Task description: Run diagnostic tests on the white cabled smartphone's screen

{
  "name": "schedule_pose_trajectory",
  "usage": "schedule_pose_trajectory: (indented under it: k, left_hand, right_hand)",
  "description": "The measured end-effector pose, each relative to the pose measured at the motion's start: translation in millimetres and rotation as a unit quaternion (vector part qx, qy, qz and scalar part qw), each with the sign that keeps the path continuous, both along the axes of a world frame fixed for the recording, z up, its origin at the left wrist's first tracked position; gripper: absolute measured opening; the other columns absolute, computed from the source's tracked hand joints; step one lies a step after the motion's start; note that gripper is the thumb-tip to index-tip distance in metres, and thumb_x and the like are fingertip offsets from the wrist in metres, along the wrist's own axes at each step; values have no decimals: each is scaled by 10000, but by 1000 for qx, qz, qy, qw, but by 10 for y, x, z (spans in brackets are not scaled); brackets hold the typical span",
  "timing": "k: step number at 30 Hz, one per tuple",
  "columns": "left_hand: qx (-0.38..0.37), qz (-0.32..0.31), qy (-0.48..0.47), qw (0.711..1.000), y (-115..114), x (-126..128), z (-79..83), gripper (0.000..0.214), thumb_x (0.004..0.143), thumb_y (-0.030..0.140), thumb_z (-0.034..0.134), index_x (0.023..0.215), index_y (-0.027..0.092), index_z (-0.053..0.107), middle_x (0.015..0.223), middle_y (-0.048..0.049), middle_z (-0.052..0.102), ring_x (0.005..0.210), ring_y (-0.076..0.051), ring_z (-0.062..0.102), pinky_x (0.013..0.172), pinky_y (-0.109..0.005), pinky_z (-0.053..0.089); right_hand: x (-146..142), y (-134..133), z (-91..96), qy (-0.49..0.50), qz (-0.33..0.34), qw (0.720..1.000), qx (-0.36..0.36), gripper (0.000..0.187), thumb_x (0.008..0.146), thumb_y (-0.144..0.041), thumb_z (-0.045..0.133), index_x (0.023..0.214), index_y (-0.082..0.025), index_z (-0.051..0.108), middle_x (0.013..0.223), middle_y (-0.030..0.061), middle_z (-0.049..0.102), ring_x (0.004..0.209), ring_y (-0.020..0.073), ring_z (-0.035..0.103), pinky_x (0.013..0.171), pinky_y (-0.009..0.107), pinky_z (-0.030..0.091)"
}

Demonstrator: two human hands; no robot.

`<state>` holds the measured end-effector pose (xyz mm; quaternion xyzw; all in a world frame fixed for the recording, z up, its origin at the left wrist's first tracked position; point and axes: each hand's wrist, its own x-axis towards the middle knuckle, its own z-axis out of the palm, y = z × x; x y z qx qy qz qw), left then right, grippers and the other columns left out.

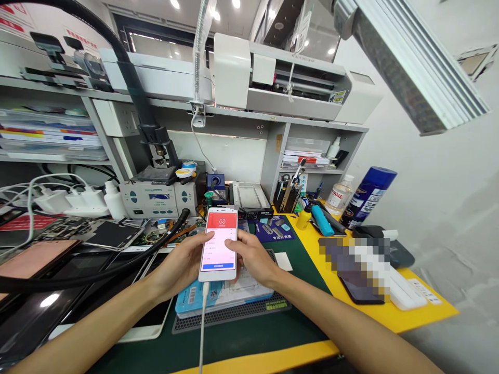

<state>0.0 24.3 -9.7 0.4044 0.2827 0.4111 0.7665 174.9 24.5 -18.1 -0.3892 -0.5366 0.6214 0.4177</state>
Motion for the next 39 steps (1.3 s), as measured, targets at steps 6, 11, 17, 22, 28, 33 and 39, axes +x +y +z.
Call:
schedule_pose_trajectory:
  k: [6, 11, 17, 22, 28, 33, 39]
  left_hand:
    - [2, -2, 1, 1000, 12, -8, -19, 386, 900, 358, 575, 1177, 98, 641, 1103, -157, 711, 947, -286, 677, 795, -379, 543]
    - [2, -2, 5, 1000, 9, -2, -10, 392, 906, 364, 565, 1185, 99, 635, 1086, -158, 715, 951, -282, 674, 800, -378, 539]
    - [0, -1, 5, 1000, 3, 5, 12, 371, 908, 348, 561, 1175, 100, 634, 1081, -153, 717, 949, -284, 676, 791, -378, 542]
    - [0, 0, 6, 1000, 4, 5, 7, 364, 909, 349, 556, 1161, 99, 639, 1061, -155, 722, 936, -283, 681, 782, -376, 545]
    - [0, 4, 8, 1000, -16, 9, 32, 350, 910, 340, 555, 1144, 97, 650, 1060, -156, 723, 934, -278, 685, 771, -362, 545]
    - [-2, 7, 9, 1000, -18, 13, 38, 345, 909, 334, 555, 1145, 102, 653, 1078, -153, 722, 957, -286, 682, 765, -366, 548]
    - [-4, 3, 8, 1000, -11, 6, 29, 362, 910, 344, 557, 1166, 104, 644, 1078, -152, 722, 957, -287, 681, 776, -373, 547]
  right_hand:
    - [2, 13, -11, 1, 1, 1000, -2, 450, 811, -421, 645, 1185, -173, 600, 810, 55, 689, 637, 203, 652, 403, 263, 499]
    - [8, 16, -22, 12, 2, 1000, 5, 398, 833, -396, 641, 1162, -172, 613, 827, 47, 686, 668, 183, 656, 469, 258, 518]
    - [9, 2, 3, 11, 4, 1000, 0, 423, 835, -393, 638, 1187, -163, 593, 774, 36, 667, 610, 189, 651, 413, 261, 507]
    - [6, 14, -6, 12, 6, 1000, 1, 419, 835, -389, 636, 1182, -159, 592, 763, 36, 662, 590, 186, 646, 391, 254, 508]
    - [4, 6, -18, 14, 8, 1000, -3, 420, 829, -400, 642, 1178, -170, 596, 735, 27, 653, 565, 187, 640, 357, 247, 493]
    - [7, -3, -14, 14, 6, 1000, -3, 414, 832, -395, 640, 1180, -174, 599, 727, 24, 649, 562, 184, 634, 361, 248, 492]
    - [7, 6, -24, 22, 1, 1000, 1, 388, 835, -375, 643, 1161, -167, 617, 769, 30, 659, 611, 175, 636, 413, 245, 504]
